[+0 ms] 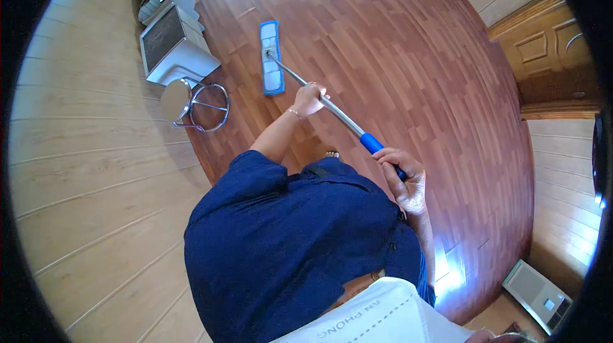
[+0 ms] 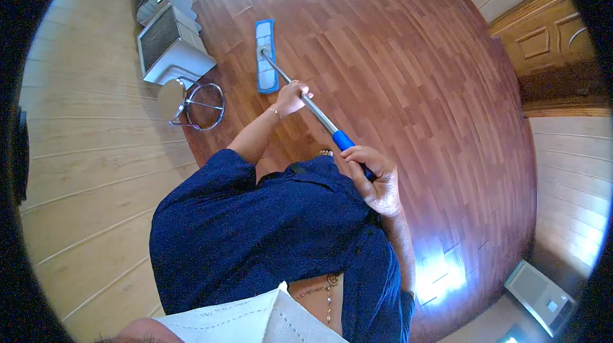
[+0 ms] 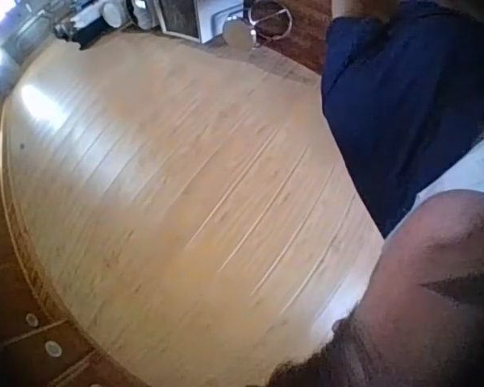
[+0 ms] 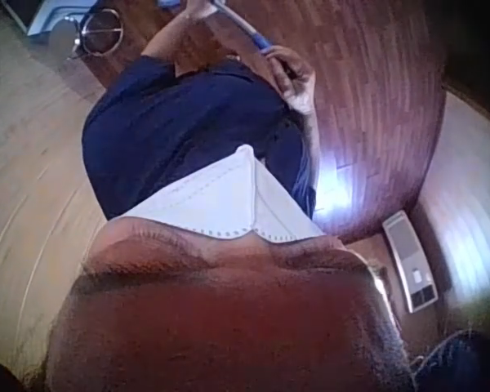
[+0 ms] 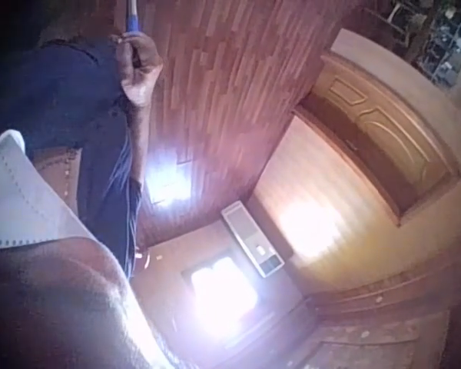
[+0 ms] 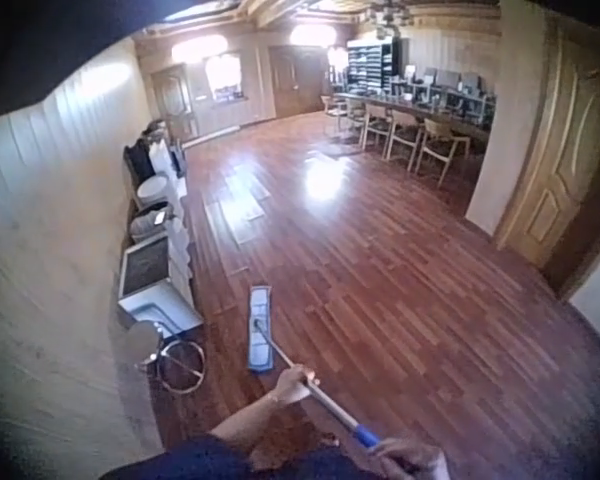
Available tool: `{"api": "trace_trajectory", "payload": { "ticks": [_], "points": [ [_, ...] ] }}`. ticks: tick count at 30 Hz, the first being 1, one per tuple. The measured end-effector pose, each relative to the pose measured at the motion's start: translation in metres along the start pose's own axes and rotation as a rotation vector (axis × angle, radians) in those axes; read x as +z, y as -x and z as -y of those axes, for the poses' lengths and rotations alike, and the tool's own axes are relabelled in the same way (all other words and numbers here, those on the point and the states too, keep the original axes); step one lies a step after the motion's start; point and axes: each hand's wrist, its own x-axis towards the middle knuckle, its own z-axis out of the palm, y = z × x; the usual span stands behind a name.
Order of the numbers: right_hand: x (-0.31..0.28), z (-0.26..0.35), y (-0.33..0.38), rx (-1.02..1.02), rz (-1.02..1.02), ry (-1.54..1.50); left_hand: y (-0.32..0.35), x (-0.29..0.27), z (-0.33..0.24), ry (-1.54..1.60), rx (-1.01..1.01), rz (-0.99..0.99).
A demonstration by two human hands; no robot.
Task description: Mopping a wooden floor in a large room using a flat mop.
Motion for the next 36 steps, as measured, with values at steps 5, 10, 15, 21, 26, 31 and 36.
{"api": "trace_trajectory", "payload": {
  "ticks": [5, 10, 15, 21, 26, 31, 36],
  "points": [
    [0.002, 0.002, 0.008, 0.029, 0.105, -0.08, 0.04, -0.013, 0.002, 0.042, -0.058, -0.05],
    [-0.002, 0.002, 0.027, 0.088, 0.087, -0.086, 0.058, -0.007, -0.003, 0.049, -0.032, -0.075],
    [-0.018, 0.017, 0.053, 0.066, 0.056, -0.026, 0.067, 0.004, -0.033, -0.006, -0.048, -0.001],
    [-0.052, 0.066, 0.106, 0.098, -0.197, 0.112, 0.06, 0.028, -0.116, 0.142, 0.093, 0.075],
    [-0.079, 0.107, 0.164, -0.091, -0.336, 0.441, 0.065, 0.052, -0.192, 0.191, 0.346, 0.2],
    [-0.085, 0.144, 0.226, -0.151, -0.537, 0.664, 0.073, 0.077, -0.268, 0.26, 0.459, 0.513],
    [-0.084, 0.165, 0.278, -0.221, -0.577, 0.845, 0.08, 0.094, -0.325, 0.351, 0.661, 0.676]
  ]
}}
